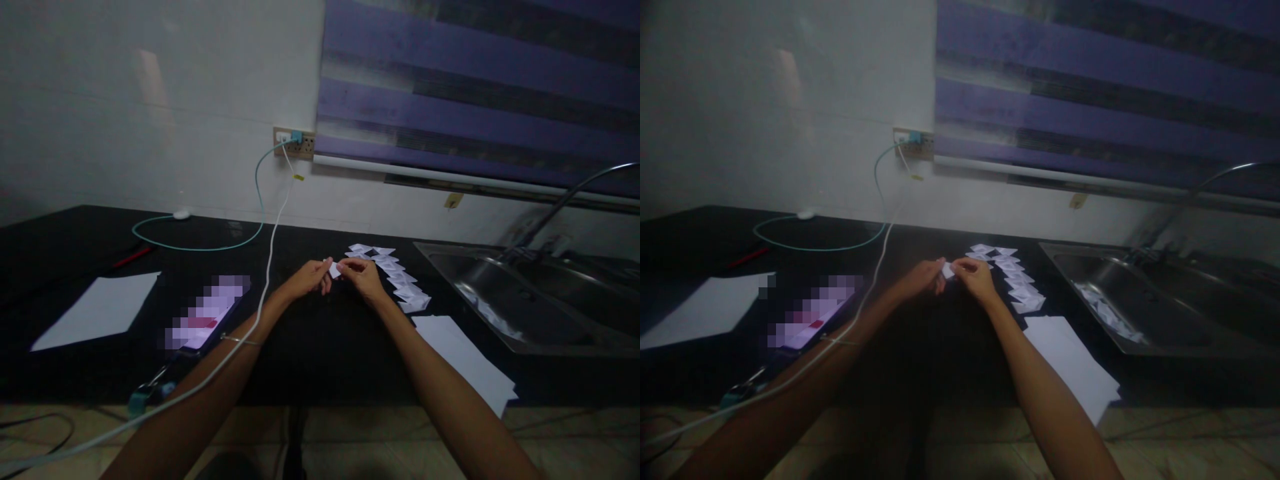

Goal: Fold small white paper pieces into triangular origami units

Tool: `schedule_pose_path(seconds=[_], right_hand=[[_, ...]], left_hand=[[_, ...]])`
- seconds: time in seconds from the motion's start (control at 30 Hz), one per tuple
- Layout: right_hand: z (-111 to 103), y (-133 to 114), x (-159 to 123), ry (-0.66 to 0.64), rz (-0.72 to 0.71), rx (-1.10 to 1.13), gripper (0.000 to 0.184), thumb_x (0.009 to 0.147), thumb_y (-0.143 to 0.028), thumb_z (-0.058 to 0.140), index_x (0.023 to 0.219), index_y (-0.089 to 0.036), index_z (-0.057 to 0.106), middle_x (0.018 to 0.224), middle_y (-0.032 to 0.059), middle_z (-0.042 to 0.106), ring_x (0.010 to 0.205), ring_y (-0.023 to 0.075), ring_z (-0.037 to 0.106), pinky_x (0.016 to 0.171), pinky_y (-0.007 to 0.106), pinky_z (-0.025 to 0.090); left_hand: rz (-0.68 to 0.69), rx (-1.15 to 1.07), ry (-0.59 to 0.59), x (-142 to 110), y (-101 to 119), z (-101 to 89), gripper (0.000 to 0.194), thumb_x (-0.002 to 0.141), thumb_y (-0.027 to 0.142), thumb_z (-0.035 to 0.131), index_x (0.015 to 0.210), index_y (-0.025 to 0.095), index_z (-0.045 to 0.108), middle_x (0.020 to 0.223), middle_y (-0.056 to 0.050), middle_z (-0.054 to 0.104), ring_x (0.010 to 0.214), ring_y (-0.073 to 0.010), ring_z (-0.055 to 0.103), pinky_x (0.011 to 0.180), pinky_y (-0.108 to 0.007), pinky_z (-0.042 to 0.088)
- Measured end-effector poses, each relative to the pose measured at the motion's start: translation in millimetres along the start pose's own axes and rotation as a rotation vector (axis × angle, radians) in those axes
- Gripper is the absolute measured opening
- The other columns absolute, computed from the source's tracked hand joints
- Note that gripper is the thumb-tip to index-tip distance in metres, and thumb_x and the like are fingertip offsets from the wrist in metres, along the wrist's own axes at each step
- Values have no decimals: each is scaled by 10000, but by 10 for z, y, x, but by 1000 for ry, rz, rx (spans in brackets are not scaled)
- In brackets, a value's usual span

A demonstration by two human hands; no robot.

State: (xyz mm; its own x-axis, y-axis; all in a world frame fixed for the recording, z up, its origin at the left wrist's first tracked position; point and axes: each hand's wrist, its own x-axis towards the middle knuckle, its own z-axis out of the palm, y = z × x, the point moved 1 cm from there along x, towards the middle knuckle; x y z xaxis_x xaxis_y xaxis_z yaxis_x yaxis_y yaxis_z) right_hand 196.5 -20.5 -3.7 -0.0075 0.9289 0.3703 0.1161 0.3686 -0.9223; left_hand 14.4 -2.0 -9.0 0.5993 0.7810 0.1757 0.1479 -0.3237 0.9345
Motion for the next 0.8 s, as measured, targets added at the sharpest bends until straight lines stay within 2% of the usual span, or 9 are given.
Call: schedule_pose_path(seconds=[0.1, 0.17, 0.33, 0.4, 0.5, 0.6, 0.7, 0.8], right_hand=[[-29, 1, -18, 135, -73, -95, 244, 714, -419, 818, 796, -191, 789, 803, 60, 770, 722, 211, 675, 705, 346, 519], [-19, -31, -60, 158, -148, -187, 203, 766, -392, 784, 821, -196, 801, 849, 73, 787, 806, 236, 706, 756, 362, 533], [97, -131, -189, 23, -345, -349, 165, 871, -351, 716, 834, -217, 805, 848, 72, 780, 786, 218, 702, 765, 364, 524], [136, -139, -219, -11, -374, -365, 205, 909, -375, 681, 824, -229, 798, 872, 70, 770, 824, 214, 696, 798, 368, 523], [162, -106, -238, -34, -336, -351, 199, 901, -383, 688, 832, -223, 785, 886, 70, 744, 843, 209, 672, 794, 359, 512], [168, -48, -247, -101, -221, -313, 175, 822, -375, 759, 832, -200, 751, 776, 31, 671, 710, 169, 604, 668, 306, 468], [160, -17, -253, -138, -157, -316, 201, 782, -371, 782, 769, -191, 694, 688, -16, 586, 641, 136, 522, 616, 274, 409], [141, -13, -251, -154, -101, -314, 240, 774, -387, 777, 721, -189, 653, 660, -28, 563, 634, 129, 497, 613, 268, 390]], left_hand=[[-84, -72, 0, 42, -46, 7, 660, 948, 742, 400, 845, 131, 629, 542, -11, 628, 438, -105, 569, 464, -206, 354], [-118, -92, 29, 65, -72, 2, 671, 963, 741, 343, 853, 138, 616, 523, -8, 614, 415, -105, 548, 440, -206, 318], [-4, 32, -56, 78, -126, -12, 700, 986, 707, 305, 711, 134, 597, 544, -31, 594, 449, -92, 535, 479, -213, 356], [26, 64, -51, 72, -159, -15, 691, 983, 715, 297, 756, 137, 600, 591, -29, 600, 480, -98, 548, 485, -216, 363], [37, 73, 24, 55, -191, -14, 627, 992, 706, 292, 924, 157, 588, 699, -17, 619, 551, -116, 564, 515, -230, 393], [96, 134, 62, 25, -161, -1, 613, 1009, 683, 254, 892, 173, 574, 808, -35, 630, 724, -147, 580, 693, -280, 481], [110, 205, 48, -23, -91, 19, 623, 1013, 670, 221, 846, 178, 564, 864, -44, 619, 838, -172, 565, 865, -330, 483], [61, 222, 1, -83, -31, 37, 629, 1026, 641, 163, 863, 182, 561, 864, -43, 613, 851, -181, 563, 908, -351, 474]])
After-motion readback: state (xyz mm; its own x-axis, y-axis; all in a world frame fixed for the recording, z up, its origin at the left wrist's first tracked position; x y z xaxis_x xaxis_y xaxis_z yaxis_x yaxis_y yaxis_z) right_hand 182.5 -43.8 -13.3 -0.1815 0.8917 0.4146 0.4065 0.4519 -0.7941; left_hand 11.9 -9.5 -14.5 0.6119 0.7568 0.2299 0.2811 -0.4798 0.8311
